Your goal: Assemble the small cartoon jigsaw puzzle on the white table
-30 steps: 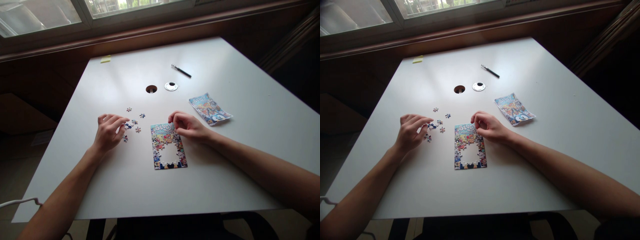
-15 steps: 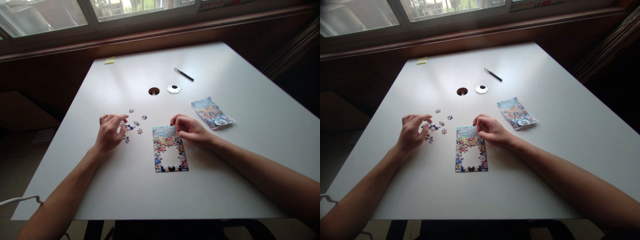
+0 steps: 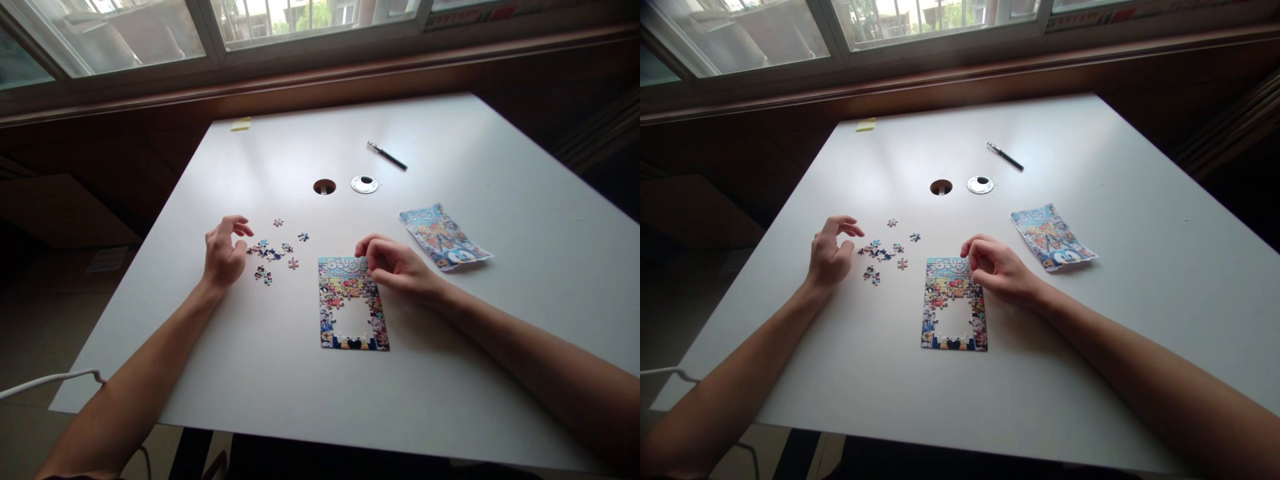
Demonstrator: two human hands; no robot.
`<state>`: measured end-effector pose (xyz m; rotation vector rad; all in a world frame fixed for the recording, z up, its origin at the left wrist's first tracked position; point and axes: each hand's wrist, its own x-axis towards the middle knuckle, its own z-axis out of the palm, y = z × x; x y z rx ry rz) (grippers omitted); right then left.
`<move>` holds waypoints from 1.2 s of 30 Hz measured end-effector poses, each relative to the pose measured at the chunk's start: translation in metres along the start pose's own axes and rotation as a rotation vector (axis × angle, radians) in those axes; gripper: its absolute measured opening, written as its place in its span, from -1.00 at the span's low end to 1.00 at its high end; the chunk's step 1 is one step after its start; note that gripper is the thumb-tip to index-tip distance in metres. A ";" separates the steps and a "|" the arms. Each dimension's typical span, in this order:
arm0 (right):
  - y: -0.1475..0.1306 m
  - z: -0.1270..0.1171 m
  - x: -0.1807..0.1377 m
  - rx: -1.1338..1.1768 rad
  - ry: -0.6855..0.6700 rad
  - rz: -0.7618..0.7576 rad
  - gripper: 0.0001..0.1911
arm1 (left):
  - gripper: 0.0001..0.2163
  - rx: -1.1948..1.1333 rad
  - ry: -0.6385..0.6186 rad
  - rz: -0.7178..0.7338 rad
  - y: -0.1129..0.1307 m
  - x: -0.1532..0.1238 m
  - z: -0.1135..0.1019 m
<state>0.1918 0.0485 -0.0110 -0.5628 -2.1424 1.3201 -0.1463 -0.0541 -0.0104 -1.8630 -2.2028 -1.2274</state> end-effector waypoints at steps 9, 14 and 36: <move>-0.003 0.001 0.000 0.002 0.006 0.000 -0.86 | -0.68 -0.105 0.080 -0.123 -0.005 0.003 -0.001; -0.003 0.001 0.001 -0.007 0.007 0.010 -0.86 | -0.71 -0.078 0.066 -0.109 -0.004 0.002 -0.001; -0.003 0.001 0.000 -0.007 0.011 0.012 -0.87 | -0.77 -0.064 -0.042 -0.044 0.002 0.002 -0.001</move>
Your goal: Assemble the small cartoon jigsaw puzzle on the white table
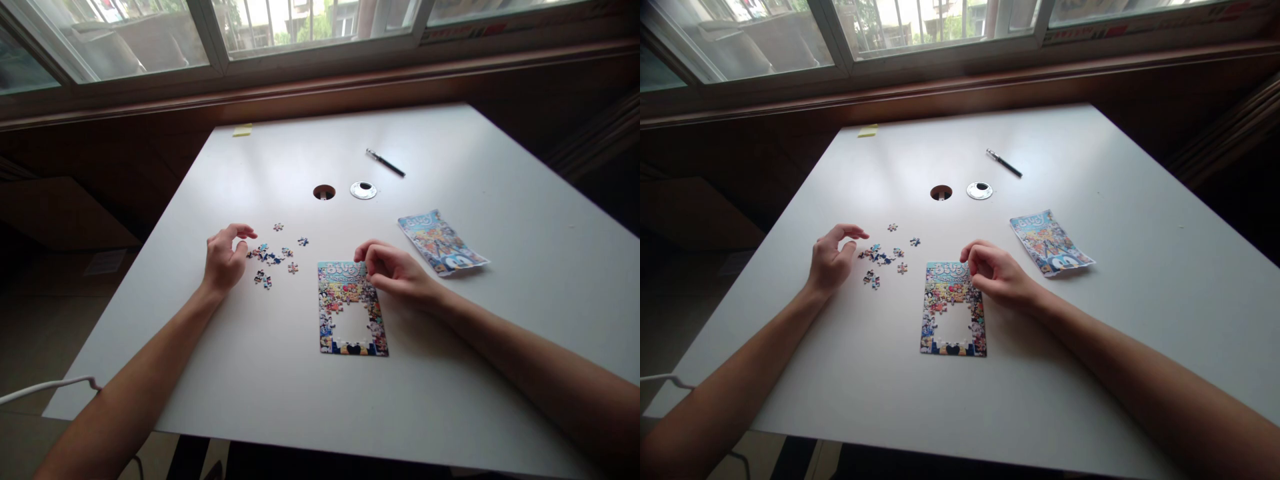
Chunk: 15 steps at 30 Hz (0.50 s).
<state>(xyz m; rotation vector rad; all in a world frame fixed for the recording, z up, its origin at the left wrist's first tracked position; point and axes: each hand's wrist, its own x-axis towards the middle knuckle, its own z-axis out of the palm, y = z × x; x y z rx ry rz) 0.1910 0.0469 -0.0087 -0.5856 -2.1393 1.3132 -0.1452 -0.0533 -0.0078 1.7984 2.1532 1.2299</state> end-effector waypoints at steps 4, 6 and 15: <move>0.001 0.000 0.000 0.002 -0.001 0.003 -0.87 | -0.77 0.021 -0.022 0.019 0.001 0.000 0.000; 0.001 0.000 0.000 0.007 0.001 0.008 -0.87 | -0.77 0.037 -0.030 0.031 0.001 0.000 0.000; 0.003 0.000 0.000 0.019 0.003 0.011 -0.86 | -0.77 0.083 -0.045 0.048 0.000 -0.001 0.000</move>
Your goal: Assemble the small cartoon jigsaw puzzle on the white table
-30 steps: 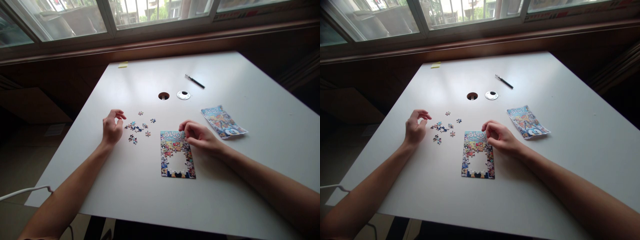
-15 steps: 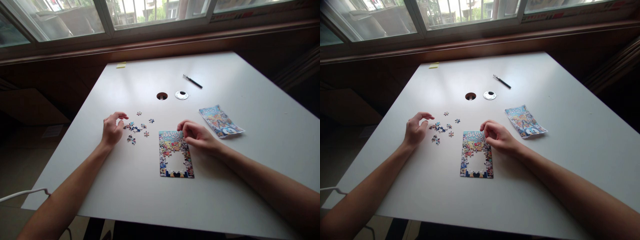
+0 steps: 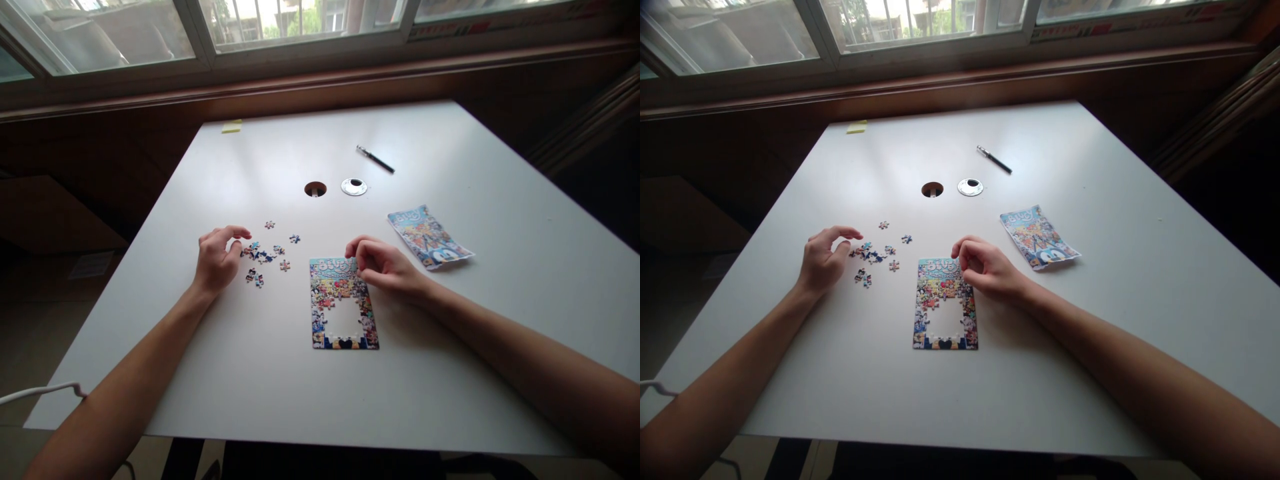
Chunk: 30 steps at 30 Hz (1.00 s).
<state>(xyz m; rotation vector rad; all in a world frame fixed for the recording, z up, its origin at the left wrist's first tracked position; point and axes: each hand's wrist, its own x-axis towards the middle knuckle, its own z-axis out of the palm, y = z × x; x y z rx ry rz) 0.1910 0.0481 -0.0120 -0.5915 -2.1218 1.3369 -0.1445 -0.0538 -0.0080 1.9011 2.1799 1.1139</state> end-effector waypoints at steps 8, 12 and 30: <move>-0.001 -0.001 0.000 0.000 0.000 0.004 -0.87 | -0.76 -0.005 -0.003 0.003 -0.001 0.000 0.001; 0.000 0.000 0.000 0.001 -0.003 0.001 -0.86 | -0.77 -0.005 -0.002 0.014 -0.001 0.001 0.001; 0.000 -0.001 0.000 -0.002 -0.011 -0.012 -0.86 | -0.83 0.044 -0.340 0.282 -0.005 0.005 -0.016</move>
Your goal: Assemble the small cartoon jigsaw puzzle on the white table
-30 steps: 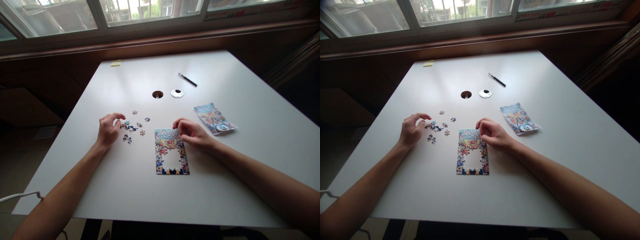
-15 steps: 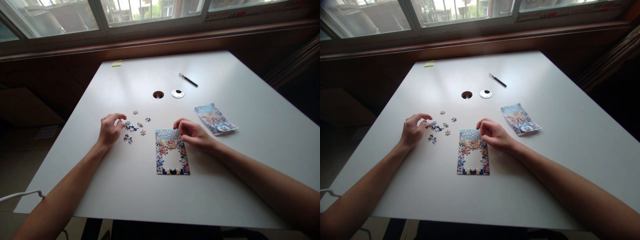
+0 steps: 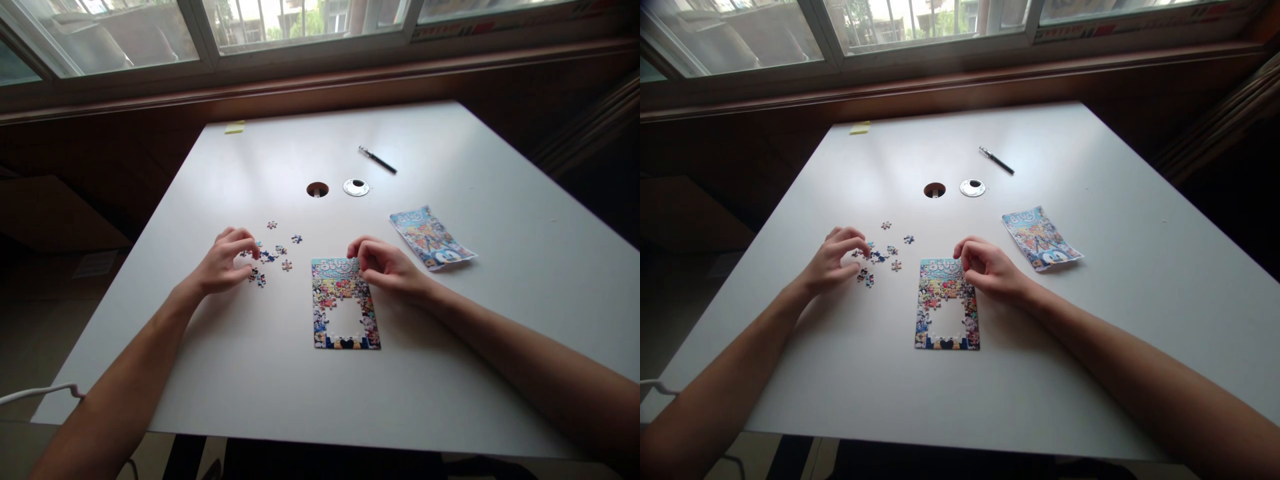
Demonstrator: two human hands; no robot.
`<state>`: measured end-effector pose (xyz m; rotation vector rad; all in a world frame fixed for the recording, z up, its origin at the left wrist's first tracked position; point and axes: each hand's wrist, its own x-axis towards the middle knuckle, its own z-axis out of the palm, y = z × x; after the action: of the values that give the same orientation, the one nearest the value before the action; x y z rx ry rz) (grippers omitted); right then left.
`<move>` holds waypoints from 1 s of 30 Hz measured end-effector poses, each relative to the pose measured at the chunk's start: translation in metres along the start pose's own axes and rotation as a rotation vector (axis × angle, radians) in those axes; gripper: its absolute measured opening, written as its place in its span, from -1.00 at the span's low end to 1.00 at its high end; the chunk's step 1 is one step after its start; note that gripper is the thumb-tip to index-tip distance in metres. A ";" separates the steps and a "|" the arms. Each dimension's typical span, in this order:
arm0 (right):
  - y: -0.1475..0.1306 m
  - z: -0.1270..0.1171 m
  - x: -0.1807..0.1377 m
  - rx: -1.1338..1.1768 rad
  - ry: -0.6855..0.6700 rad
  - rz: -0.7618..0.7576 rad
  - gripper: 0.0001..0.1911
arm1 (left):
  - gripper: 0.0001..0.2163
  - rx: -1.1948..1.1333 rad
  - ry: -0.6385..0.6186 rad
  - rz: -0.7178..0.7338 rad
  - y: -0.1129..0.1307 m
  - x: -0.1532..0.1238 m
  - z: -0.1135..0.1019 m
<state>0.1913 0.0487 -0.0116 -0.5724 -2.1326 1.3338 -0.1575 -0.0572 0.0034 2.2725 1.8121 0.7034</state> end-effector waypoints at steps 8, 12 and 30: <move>0.000 0.001 0.000 -0.001 0.004 -0.007 -0.86 | -0.86 -0.001 -0.283 0.084 -0.004 0.000 -0.025; 0.001 0.001 0.000 0.006 0.002 -0.016 -0.86 | -0.88 -0.011 -0.351 0.084 -0.001 0.000 -0.021; 0.002 0.001 0.000 0.002 0.002 -0.015 -0.86 | -0.88 -0.063 -0.360 0.075 0.001 0.000 -0.021</move>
<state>0.1910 0.0489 -0.0136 -0.5555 -2.1297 1.3271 -0.1663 -0.0607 0.0219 2.2584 1.5250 0.3265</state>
